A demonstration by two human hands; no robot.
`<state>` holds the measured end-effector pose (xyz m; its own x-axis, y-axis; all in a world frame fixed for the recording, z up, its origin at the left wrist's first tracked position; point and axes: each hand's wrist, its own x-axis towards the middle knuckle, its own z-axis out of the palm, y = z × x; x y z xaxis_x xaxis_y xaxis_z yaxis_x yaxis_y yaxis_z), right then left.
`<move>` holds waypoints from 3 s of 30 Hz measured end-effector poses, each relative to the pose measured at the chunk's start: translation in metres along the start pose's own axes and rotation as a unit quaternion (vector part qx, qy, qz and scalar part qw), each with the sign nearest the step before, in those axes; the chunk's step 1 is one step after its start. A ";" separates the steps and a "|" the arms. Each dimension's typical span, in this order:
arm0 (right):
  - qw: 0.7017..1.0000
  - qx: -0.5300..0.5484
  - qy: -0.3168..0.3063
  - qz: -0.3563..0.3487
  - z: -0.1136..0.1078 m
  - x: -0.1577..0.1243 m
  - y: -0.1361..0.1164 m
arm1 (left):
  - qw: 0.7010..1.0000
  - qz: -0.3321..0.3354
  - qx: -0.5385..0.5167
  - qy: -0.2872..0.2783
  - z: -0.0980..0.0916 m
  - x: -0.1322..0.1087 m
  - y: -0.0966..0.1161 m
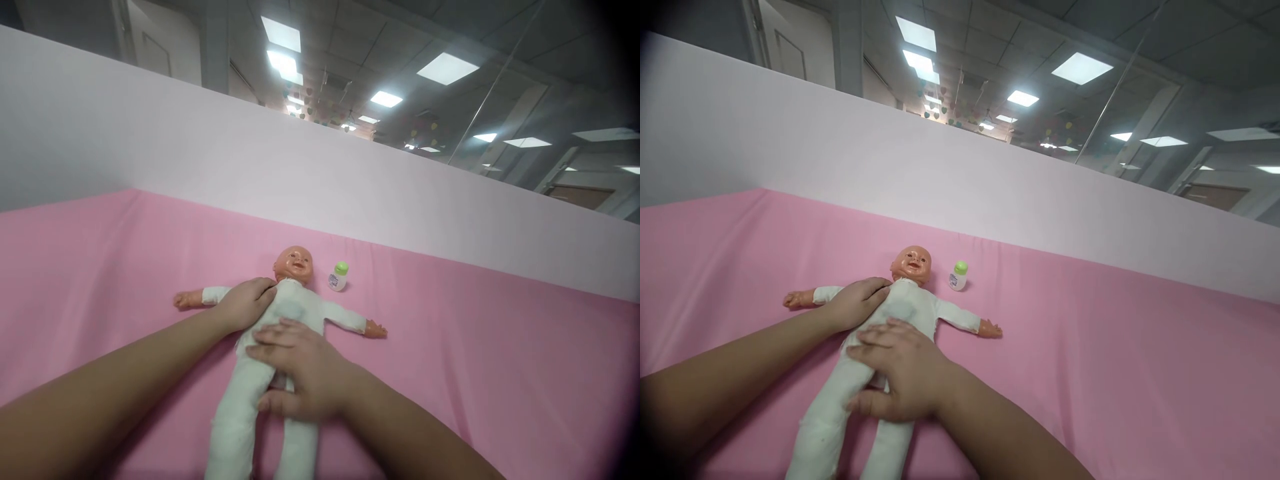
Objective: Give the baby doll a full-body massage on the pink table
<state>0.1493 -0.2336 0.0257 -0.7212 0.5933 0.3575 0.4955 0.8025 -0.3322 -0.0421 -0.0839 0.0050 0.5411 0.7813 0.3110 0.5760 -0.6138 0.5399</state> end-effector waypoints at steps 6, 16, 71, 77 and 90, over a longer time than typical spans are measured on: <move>0.988 -0.031 -0.058 0.138 -0.019 0.000 0.039 | 1.000 0.009 0.014 0.000 0.000 0.000 0.000; 0.939 -0.004 0.030 0.342 -0.038 -0.013 0.071 | 0.995 0.084 0.041 0.043 -0.006 -0.013 0.021; 0.982 -0.005 -0.018 0.190 -0.022 -0.004 0.054 | 0.999 0.011 0.034 -0.011 -0.004 -0.005 0.001; 0.969 0.010 0.083 0.232 -0.015 -0.006 0.072 | 0.997 0.038 0.062 0.030 -0.002 -0.007 0.010; 0.903 -0.086 0.015 0.421 -0.025 -0.011 0.083 | 0.985 0.161 0.042 0.054 0.004 -0.032 0.053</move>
<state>0.2104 -0.1723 0.0165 -0.0411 0.9970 0.0657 0.9318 0.0620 -0.3576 -0.0269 -0.1422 0.0205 0.6387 0.5489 0.5393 0.4360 -0.8356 0.3342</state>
